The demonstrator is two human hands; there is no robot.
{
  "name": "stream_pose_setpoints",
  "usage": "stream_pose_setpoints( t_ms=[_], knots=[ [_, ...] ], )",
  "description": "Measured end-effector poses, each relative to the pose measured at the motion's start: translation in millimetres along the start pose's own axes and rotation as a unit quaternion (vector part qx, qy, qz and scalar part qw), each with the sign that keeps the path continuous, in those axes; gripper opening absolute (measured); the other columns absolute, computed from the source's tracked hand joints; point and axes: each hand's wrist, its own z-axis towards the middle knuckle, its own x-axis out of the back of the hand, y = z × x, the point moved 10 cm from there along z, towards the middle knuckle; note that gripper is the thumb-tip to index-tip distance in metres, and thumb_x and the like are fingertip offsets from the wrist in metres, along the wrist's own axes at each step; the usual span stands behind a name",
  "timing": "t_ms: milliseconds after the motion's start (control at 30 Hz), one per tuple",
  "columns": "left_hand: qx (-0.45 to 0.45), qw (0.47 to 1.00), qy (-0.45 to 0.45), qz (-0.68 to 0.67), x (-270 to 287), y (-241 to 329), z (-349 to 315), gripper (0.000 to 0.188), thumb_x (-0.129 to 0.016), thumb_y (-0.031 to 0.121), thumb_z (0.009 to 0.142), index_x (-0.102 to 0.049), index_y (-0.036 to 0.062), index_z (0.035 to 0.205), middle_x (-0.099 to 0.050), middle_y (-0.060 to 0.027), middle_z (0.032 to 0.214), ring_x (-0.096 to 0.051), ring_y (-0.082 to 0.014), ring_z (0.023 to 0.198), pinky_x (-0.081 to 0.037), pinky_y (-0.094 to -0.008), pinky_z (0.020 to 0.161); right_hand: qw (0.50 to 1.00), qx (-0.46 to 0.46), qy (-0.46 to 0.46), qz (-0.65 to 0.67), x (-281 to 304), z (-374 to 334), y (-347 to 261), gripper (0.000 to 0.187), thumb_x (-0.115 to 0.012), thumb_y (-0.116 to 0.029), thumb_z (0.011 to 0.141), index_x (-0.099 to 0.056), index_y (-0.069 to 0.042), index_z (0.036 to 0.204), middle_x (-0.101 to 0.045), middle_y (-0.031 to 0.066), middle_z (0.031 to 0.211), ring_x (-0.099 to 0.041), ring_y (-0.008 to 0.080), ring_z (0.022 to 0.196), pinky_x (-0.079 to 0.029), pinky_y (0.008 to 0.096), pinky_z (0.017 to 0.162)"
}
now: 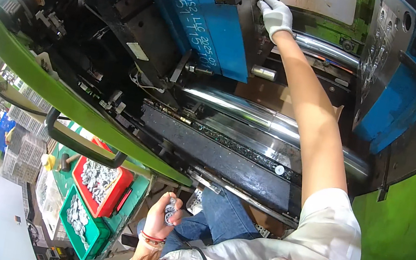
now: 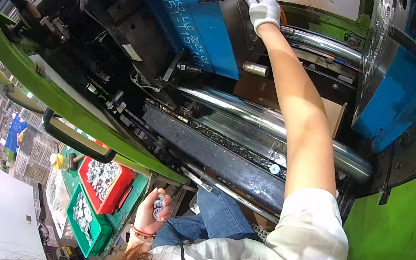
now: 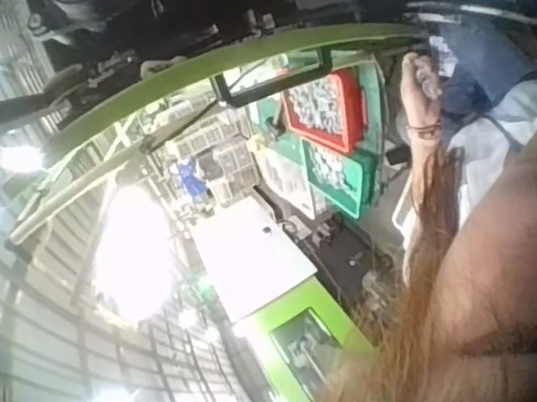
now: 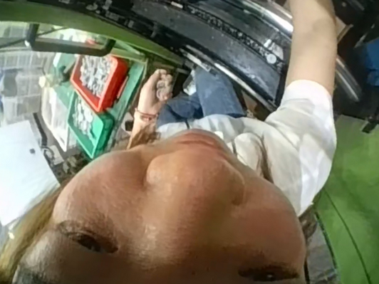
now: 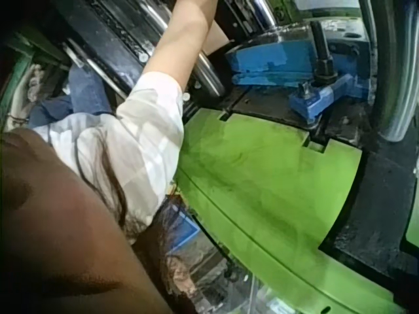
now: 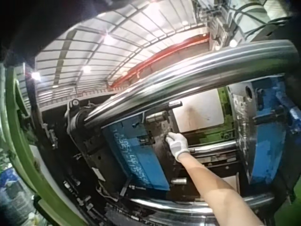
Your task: Operating an industrial machine to manufacture or assemble small components, including manual placement and tool use.
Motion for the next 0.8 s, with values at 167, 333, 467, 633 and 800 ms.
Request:
stream_pose_setpoints(
  t_ms=[167,333,467,633,800],
  knots=[
    [-0.009,0.999,-0.047,0.012,-5.1,1.5,-4.8,0.031,-0.041,0.041,0.099,-0.054,0.0135,0.102,-0.049,-0.0014,0.076,-0.036,-0.0083,0.047,-0.034,-0.0239,0.046,0.999,0.014,-0.018,-0.047,0.8,6.2,-5.3,0.032,-0.068,-0.029,0.084,-0.068,-0.009,0.109,-0.067,0.0130,0.107,-0.064,0.0263,0.100,-0.047,0.0308,0.089],
    [-0.033,0.997,-0.041,0.052,-14.9,10.8,-5.5,0.032,-0.041,0.040,0.099,-0.053,0.0117,0.109,-0.050,-0.0019,0.080,-0.037,-0.0088,0.048,-0.035,-0.0242,0.046,0.997,-0.028,-0.047,-0.052,-5.3,-3.9,-0.7,0.033,-0.064,-0.033,0.085,-0.068,-0.010,0.108,-0.066,0.0096,0.111,-0.062,0.0253,0.104,-0.046,0.0313,0.093],
    [-0.050,0.989,-0.024,0.141,-39.1,15.6,2.0,0.026,-0.045,0.028,0.098,-0.051,0.0101,0.116,-0.052,-0.0035,0.088,-0.042,-0.0098,0.049,-0.038,-0.0251,0.045,0.984,0.091,-0.061,-0.138,-9.1,-9.7,-13.0,0.033,-0.046,-0.027,0.089,-0.063,-0.011,0.113,-0.055,0.0075,0.127,-0.049,0.0275,0.120,-0.041,0.0357,0.101],
    [-0.108,0.968,-0.038,0.224,-86.1,21.6,22.5,0.025,-0.052,0.022,0.096,-0.050,0.0053,0.114,-0.053,-0.0034,0.085,-0.043,-0.0083,0.052,-0.041,-0.0222,0.048,0.988,0.126,-0.045,-0.082,21.8,-11.8,-33.4,0.036,-0.052,-0.032,0.091,-0.063,-0.006,0.113,-0.059,0.0163,0.122,-0.051,0.0305,0.119,-0.038,0.0357,0.102],
    [-0.222,0.927,-0.034,0.300,-115.3,58.7,12.5,0.029,-0.052,0.017,0.096,-0.052,0.0021,0.121,-0.058,-0.0025,0.085,-0.045,-0.0037,0.055,-0.040,-0.0176,0.049,0.973,0.021,-0.183,0.140,45.8,-93.6,-112.7,0.024,-0.051,-0.019,0.092,-0.065,-0.001,0.099,-0.065,0.0079,0.089,-0.058,0.0145,0.070,-0.048,0.0278,0.062]
  ],
)
